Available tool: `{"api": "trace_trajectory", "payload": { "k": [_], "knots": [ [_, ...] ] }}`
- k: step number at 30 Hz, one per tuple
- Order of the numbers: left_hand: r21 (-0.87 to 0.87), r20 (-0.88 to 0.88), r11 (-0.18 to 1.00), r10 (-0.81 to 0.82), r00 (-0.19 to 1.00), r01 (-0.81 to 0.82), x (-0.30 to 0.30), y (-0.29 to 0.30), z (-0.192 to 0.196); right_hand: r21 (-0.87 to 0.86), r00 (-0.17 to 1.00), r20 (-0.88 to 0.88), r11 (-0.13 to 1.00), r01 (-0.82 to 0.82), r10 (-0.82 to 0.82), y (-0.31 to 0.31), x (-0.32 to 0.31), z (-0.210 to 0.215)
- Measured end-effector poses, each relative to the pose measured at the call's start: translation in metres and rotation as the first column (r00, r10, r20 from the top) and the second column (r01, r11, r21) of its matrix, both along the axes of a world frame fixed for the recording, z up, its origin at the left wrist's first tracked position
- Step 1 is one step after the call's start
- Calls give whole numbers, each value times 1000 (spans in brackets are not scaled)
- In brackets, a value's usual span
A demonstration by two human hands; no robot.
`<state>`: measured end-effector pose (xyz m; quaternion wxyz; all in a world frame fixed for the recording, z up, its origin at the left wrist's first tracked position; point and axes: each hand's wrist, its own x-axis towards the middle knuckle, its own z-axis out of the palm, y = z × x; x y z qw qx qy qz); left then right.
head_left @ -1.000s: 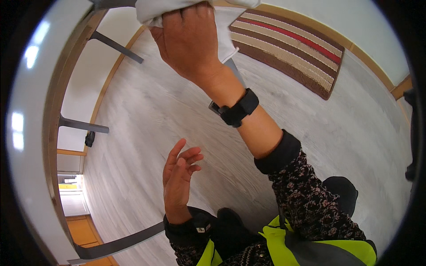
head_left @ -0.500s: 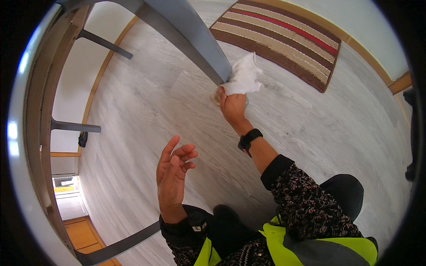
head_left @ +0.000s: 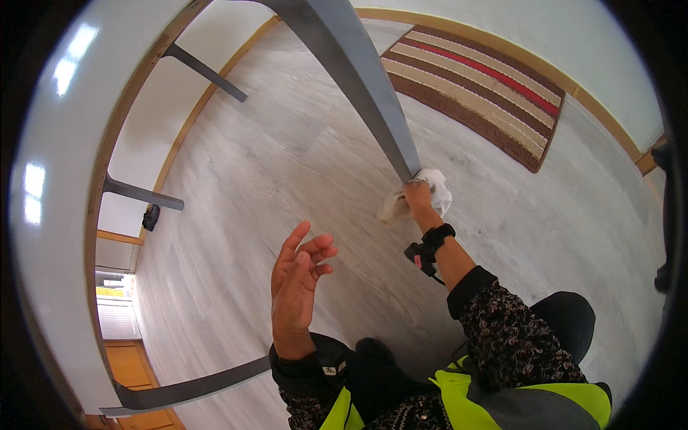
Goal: The person kneels and wipes the grey metal legs of a white table with a white cloth. They clean each leg in turn, moving around the table to reach different sides.
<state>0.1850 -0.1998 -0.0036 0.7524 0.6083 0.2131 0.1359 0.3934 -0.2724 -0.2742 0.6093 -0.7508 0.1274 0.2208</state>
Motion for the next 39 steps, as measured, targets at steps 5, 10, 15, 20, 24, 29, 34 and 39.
{"api": "trace_trajectory", "payload": {
  "k": [5,10,15,20,24,29,34,39],
  "knots": [
    [-18,-30,1000,6,1000,-6,2,3,1,5,981,193,1000,-12,11,0,-2,53],
    [-4,-45,1000,-6,999,5,7,3,0,-228,851,524,970,87,47,-6,-13,122],
    [-4,-41,999,-34,999,34,8,0,-5,-30,654,757,999,36,-1,-12,-27,190],
    [29,-71,999,-13,997,15,7,-1,-5,185,387,903,982,32,-183,2,-26,255],
    [44,-83,999,-13,996,17,6,-1,-7,208,8,978,974,93,-210,-1,-5,291],
    [-8,-90,1000,-22,996,22,7,0,-12,272,-143,949,960,-67,-279,10,21,333],
    [49,-137,998,-32,990,39,8,-1,-19,372,-327,869,926,-63,-372,34,38,359],
    [95,-164,994,-39,986,55,14,-3,-34,344,-271,893,933,-102,-359,33,42,329]
  ]
}}
